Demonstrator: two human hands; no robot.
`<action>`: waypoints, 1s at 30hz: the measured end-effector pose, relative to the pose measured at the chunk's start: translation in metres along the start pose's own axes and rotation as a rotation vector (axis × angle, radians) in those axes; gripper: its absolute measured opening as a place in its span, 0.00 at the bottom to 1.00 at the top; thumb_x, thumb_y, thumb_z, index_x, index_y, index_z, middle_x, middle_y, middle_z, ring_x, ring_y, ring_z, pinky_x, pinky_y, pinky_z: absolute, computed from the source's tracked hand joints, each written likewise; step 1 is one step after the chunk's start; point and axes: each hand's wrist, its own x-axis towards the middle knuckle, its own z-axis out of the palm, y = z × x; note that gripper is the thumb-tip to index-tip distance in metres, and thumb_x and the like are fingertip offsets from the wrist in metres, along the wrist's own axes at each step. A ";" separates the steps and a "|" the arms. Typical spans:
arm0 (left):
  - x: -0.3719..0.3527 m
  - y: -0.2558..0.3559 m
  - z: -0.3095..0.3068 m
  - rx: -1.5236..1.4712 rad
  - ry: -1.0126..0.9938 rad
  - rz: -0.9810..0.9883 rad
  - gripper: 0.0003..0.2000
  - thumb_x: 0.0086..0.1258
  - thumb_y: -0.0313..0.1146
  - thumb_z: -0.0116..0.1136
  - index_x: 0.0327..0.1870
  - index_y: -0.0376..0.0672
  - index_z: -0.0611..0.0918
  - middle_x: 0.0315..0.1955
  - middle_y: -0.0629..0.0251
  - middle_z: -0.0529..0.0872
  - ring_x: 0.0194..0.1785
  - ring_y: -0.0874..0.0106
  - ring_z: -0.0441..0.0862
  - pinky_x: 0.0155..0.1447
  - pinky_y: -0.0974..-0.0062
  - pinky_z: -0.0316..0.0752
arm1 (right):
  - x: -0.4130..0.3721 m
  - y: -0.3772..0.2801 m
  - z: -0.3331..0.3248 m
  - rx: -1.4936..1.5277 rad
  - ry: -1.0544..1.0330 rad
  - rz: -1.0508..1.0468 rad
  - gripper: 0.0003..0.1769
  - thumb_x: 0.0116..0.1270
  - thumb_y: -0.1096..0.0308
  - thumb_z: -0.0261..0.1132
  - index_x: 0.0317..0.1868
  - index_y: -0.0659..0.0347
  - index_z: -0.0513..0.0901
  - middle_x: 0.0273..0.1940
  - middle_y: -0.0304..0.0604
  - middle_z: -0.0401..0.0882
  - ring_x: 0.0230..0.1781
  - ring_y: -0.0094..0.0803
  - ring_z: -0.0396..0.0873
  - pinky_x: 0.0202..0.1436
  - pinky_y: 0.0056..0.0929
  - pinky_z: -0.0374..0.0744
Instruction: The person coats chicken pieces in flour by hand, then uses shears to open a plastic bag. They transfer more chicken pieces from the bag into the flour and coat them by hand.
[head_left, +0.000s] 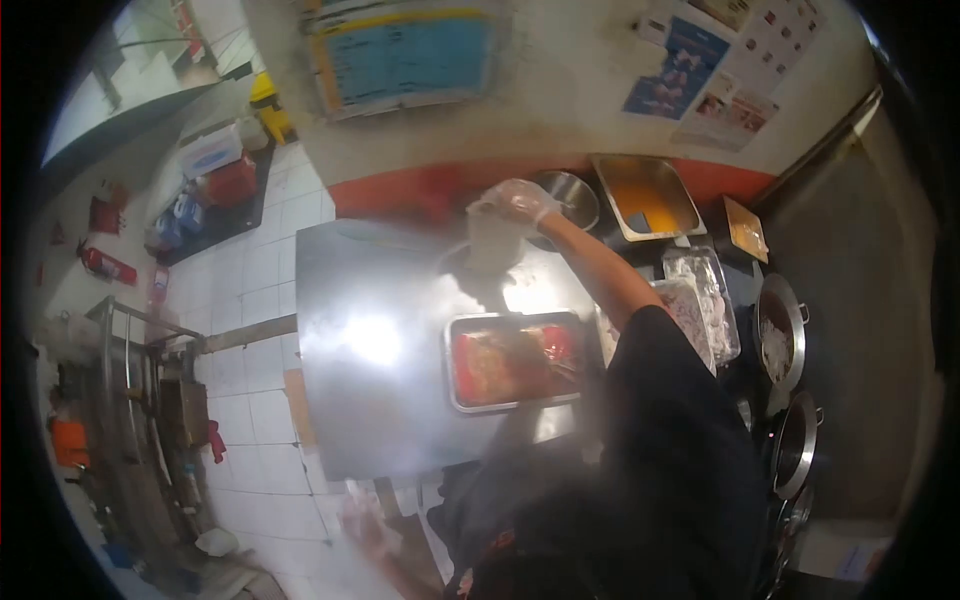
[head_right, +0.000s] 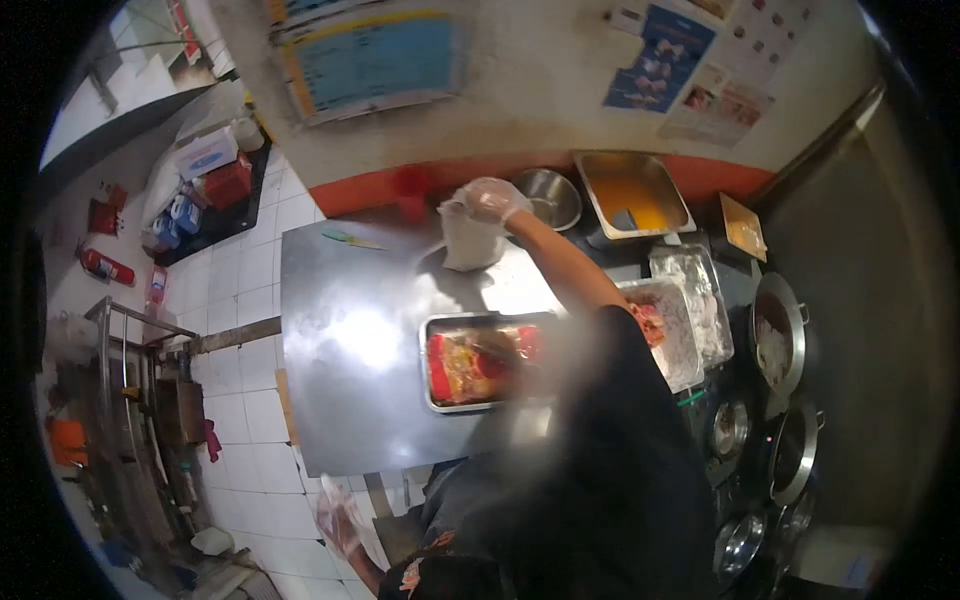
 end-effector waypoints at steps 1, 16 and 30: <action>0.014 0.018 0.027 0.419 0.040 0.155 0.20 0.67 0.33 0.55 0.58 0.36 0.71 0.46 0.55 0.81 0.43 0.68 0.82 0.40 0.74 0.79 | -0.001 0.001 -0.006 -0.007 -0.009 -0.021 0.15 0.64 0.54 0.55 0.39 0.51 0.84 0.37 0.47 0.83 0.41 0.45 0.80 0.45 0.45 0.76; 0.044 0.076 0.461 -0.084 -0.524 0.375 0.31 0.63 0.36 0.58 0.65 0.39 0.61 0.59 0.57 0.69 0.56 0.70 0.71 0.54 0.76 0.74 | -0.240 0.070 -0.232 0.733 0.366 -0.133 0.13 0.68 0.61 0.58 0.43 0.62 0.82 0.37 0.42 0.81 0.37 0.28 0.78 0.43 0.28 0.77; -0.080 0.177 0.584 0.432 -0.620 0.453 0.21 0.49 0.25 0.68 0.47 0.37 0.79 0.39 0.64 0.86 0.41 0.76 0.80 0.47 0.76 0.74 | -0.412 0.114 -0.159 0.808 0.525 0.563 0.16 0.69 0.59 0.55 0.45 0.61 0.81 0.42 0.47 0.81 0.43 0.44 0.77 0.52 0.37 0.73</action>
